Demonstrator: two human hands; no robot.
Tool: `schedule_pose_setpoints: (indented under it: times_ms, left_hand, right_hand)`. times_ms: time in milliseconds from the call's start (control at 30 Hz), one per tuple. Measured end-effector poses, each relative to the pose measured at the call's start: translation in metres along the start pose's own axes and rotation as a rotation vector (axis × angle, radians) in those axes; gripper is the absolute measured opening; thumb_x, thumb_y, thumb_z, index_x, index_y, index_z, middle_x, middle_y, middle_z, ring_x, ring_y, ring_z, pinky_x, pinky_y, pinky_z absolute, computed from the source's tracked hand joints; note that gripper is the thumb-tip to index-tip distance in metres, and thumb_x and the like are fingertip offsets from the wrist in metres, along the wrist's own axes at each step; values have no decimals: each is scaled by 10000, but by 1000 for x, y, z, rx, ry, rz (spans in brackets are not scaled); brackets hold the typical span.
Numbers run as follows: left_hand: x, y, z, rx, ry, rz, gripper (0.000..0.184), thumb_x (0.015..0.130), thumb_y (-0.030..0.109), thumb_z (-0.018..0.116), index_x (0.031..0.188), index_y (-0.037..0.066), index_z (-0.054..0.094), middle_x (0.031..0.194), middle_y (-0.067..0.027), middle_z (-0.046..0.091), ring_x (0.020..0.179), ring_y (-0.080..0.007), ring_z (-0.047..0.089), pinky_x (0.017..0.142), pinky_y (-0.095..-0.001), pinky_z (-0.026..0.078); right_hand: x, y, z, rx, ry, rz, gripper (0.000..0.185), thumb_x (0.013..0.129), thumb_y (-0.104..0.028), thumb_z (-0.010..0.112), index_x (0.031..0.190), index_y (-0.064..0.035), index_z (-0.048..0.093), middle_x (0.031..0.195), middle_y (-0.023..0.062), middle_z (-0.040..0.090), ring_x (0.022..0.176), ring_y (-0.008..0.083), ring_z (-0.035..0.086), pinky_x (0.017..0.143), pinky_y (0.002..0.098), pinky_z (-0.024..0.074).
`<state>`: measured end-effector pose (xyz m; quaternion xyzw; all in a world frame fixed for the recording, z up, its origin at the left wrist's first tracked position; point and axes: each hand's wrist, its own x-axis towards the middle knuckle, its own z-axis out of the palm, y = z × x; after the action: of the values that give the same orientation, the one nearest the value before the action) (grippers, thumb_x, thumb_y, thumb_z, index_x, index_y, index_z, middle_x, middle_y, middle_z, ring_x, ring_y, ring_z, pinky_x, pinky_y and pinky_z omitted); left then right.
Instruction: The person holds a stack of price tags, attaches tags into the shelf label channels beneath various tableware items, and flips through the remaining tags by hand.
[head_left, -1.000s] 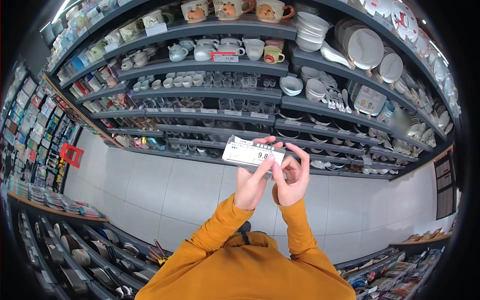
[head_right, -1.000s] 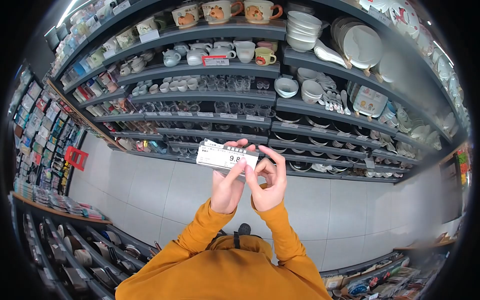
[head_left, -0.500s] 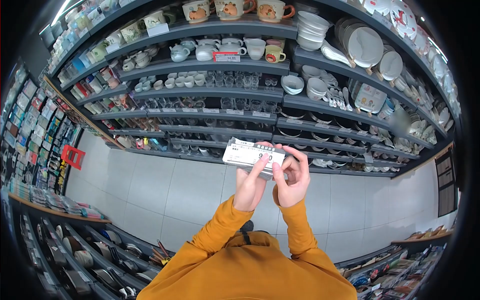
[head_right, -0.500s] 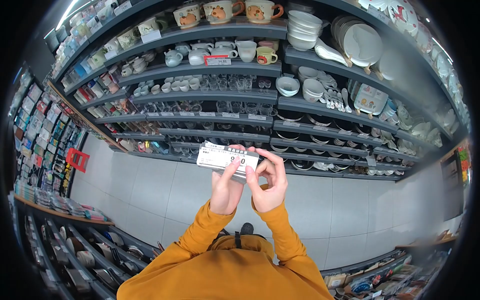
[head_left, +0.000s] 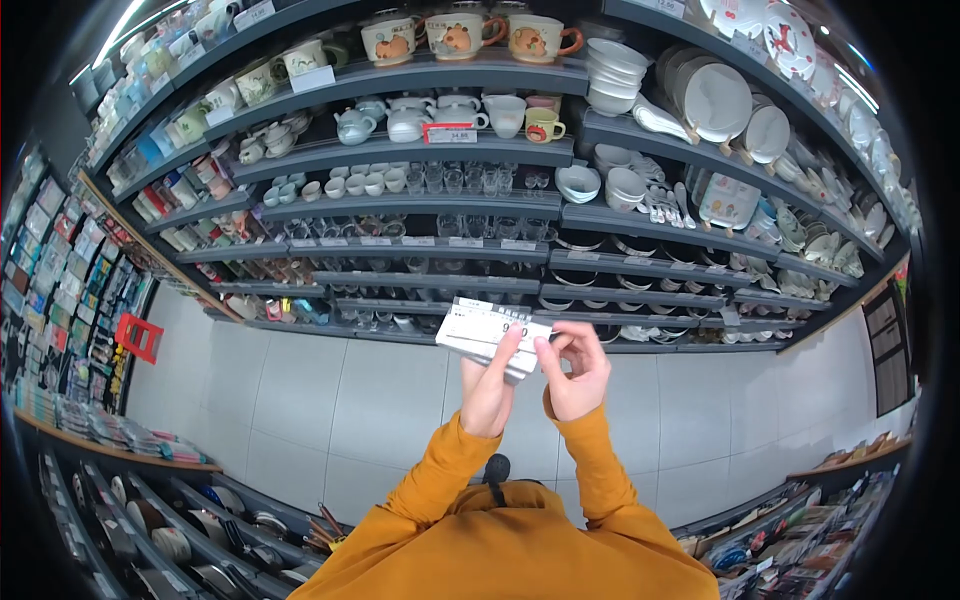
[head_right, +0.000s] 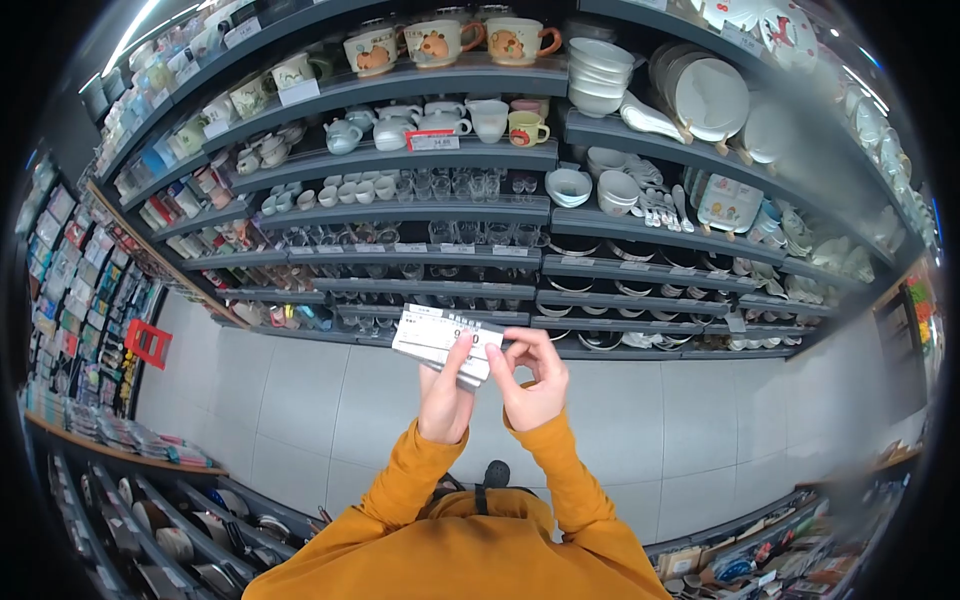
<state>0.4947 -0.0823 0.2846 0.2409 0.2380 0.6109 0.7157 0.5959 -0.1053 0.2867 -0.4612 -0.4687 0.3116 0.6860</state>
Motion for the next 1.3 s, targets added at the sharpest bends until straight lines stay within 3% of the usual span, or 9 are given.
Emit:
schedule_pose_setpoints:
  times_ms: [100,200,433,533,667,800,900,1133,1300]
  left_hand:
    - [-4,-2,-25,67,66,-44,237,893,45,613,1114,58,529,1026,-21,580,931,-99,568,767,-254,456]
    - [-17,-9,-71,158,83,-140,247,898,64,614,1128,63,525,1023,-17,583,916,-94,569,763,-246,453]
    - [-61,-1,-175,172,204,-528,271,906,124,621,1145,34,531,1074,-41,607,988,-120,589,797,-269,478]
    - [-54,17,-196,301,189,-569,269,904,140,629,1132,19,552,1060,-44,616,962,-119,597,782,-267,481]
    - [-34,38,-206,398,143,-541,262,904,158,636,1113,13,575,1035,-43,626,919,-111,596,747,-258,478]
    - [-14,47,-207,350,117,-538,278,911,190,630,1116,12,570,1008,-40,631,877,-108,598,736,-253,477]
    - [-4,37,-214,306,150,-538,313,931,225,599,1159,21,536,882,-34,601,803,-123,602,702,-270,489]
    - [3,-13,-180,262,221,-412,404,941,199,568,1270,31,405,825,-40,562,762,-148,582,676,-279,488]
    - [26,-96,-133,254,48,-588,336,922,180,593,1206,37,485,856,-13,555,773,-107,561,683,-248,469]
  right_hand:
    - [-3,13,0,-173,-62,-66,80,802,25,675,826,23,599,776,42,531,688,88,510,649,214,429]
    - [-21,34,2,-306,-153,-64,95,798,-36,705,813,12,625,710,49,524,624,123,510,600,248,435]
    - [-115,106,15,-279,-172,285,109,845,-85,677,866,18,647,797,106,613,695,135,587,638,263,489]
    - [-126,121,31,-274,-269,417,156,879,-117,647,954,19,650,852,82,615,807,138,623,727,268,512]
    - [-107,107,63,-179,-240,484,218,856,-85,673,1057,-6,643,865,30,610,837,109,623,768,252,523]
    - [-92,120,65,-102,-287,469,261,847,-83,682,1098,-23,642,857,40,634,814,102,631,763,249,536]
    - [-79,126,55,-127,-260,476,256,850,-82,678,1096,-17,651,864,44,635,821,104,630,760,250,537]
    - [-4,121,-19,-229,-88,454,190,859,-60,660,1029,23,640,945,76,623,878,127,617,743,267,538]
    - [104,107,-104,-91,-97,249,159,876,-63,640,963,45,562,930,95,616,779,142,637,711,273,535]
